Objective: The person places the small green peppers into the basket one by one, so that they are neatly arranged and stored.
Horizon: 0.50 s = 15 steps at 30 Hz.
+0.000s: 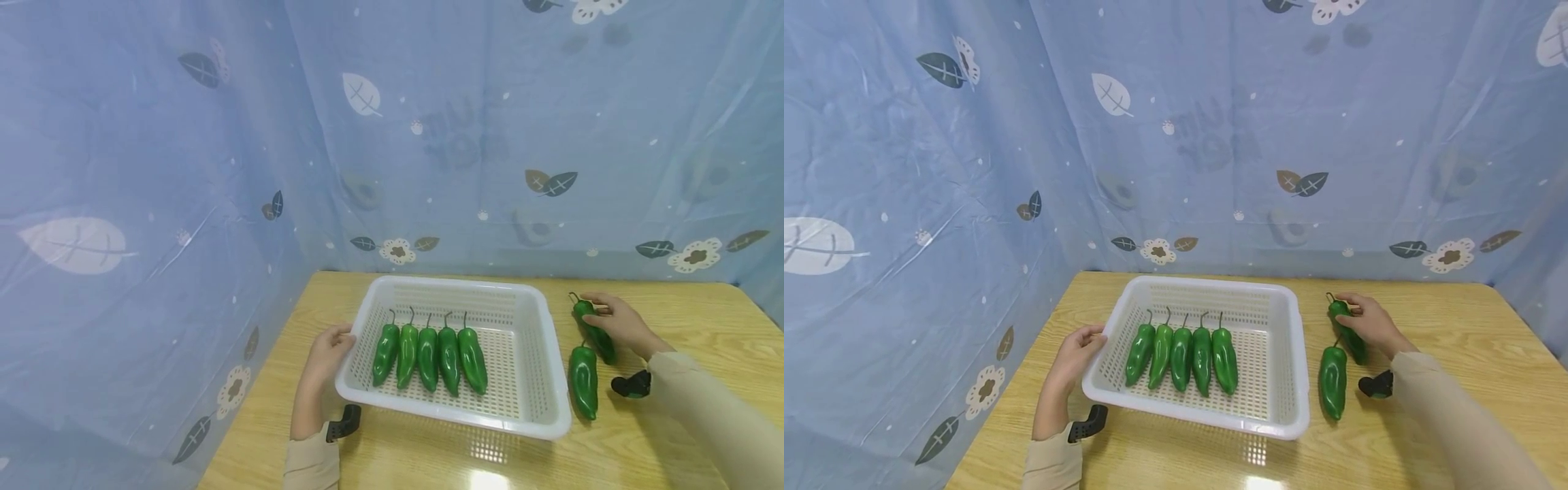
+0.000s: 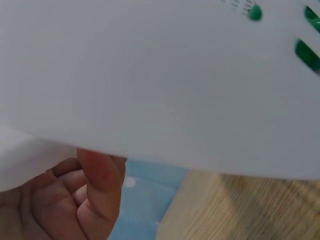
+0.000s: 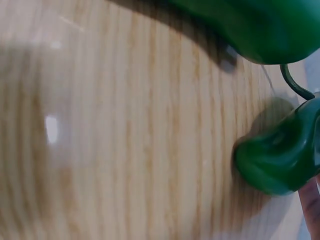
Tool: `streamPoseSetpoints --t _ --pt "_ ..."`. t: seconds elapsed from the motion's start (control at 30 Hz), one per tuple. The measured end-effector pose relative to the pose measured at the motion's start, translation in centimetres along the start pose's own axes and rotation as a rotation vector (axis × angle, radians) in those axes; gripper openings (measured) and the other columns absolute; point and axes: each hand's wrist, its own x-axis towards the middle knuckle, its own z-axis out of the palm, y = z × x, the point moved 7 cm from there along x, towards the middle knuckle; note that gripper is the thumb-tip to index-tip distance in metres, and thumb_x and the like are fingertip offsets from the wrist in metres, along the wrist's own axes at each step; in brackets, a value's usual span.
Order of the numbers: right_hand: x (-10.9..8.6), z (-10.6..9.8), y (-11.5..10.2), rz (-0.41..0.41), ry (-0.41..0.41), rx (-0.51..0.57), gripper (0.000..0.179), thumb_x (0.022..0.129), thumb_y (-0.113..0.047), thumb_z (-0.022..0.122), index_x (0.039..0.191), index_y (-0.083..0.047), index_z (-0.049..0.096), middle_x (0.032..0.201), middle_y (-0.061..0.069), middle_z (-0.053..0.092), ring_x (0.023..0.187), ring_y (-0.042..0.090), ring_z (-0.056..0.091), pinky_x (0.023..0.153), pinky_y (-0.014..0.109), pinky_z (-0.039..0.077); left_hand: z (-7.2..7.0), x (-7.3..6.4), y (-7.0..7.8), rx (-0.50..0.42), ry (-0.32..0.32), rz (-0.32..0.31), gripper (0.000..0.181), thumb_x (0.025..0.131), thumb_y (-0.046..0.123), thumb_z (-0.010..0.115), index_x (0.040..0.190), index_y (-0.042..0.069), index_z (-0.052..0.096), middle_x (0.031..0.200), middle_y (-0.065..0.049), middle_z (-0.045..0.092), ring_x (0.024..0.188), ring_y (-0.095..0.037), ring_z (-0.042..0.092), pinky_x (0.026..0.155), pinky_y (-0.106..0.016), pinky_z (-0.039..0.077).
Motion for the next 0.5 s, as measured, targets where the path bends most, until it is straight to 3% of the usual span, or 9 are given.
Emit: streamPoseSetpoints --t 0.2,0.37,0.5 --pt "0.6 0.2 -0.3 -0.033 -0.033 -0.040 0.061 0.096 -0.018 0.054 0.144 0.007 0.027 0.143 0.041 0.022 0.119 0.065 0.029 0.089 0.072 0.037 -0.1 0.0 0.1 -0.010 -0.006 0.006 0.039 0.096 0.018 0.053 0.130 0.001 0.052 0.107 -0.021 0.064 0.085 -0.027 0.068 0.067 -0.034 0.060" --pt "1.0 0.7 -0.2 -0.066 -0.049 -0.062 0.061 0.093 -0.013 0.057 0.142 0.010 0.029 0.142 0.041 0.023 0.123 0.064 0.024 0.093 0.074 0.030 -0.1 -0.1 0.2 -0.013 -0.006 0.016 0.039 0.096 0.018 0.054 0.130 0.001 0.052 0.107 -0.022 0.064 0.086 -0.028 0.069 0.067 -0.035 0.060" --pt "1.2 1.0 0.2 -0.053 -0.055 -0.069 0.062 0.092 -0.012 0.057 0.142 0.010 0.029 0.142 0.042 0.022 0.125 0.063 0.022 0.093 0.075 0.028 0.0 0.0 0.2 -0.017 -0.011 0.019 0.039 0.096 0.018 0.054 0.131 0.000 0.052 0.107 -0.022 0.064 0.085 -0.028 0.069 0.067 -0.035 0.060"
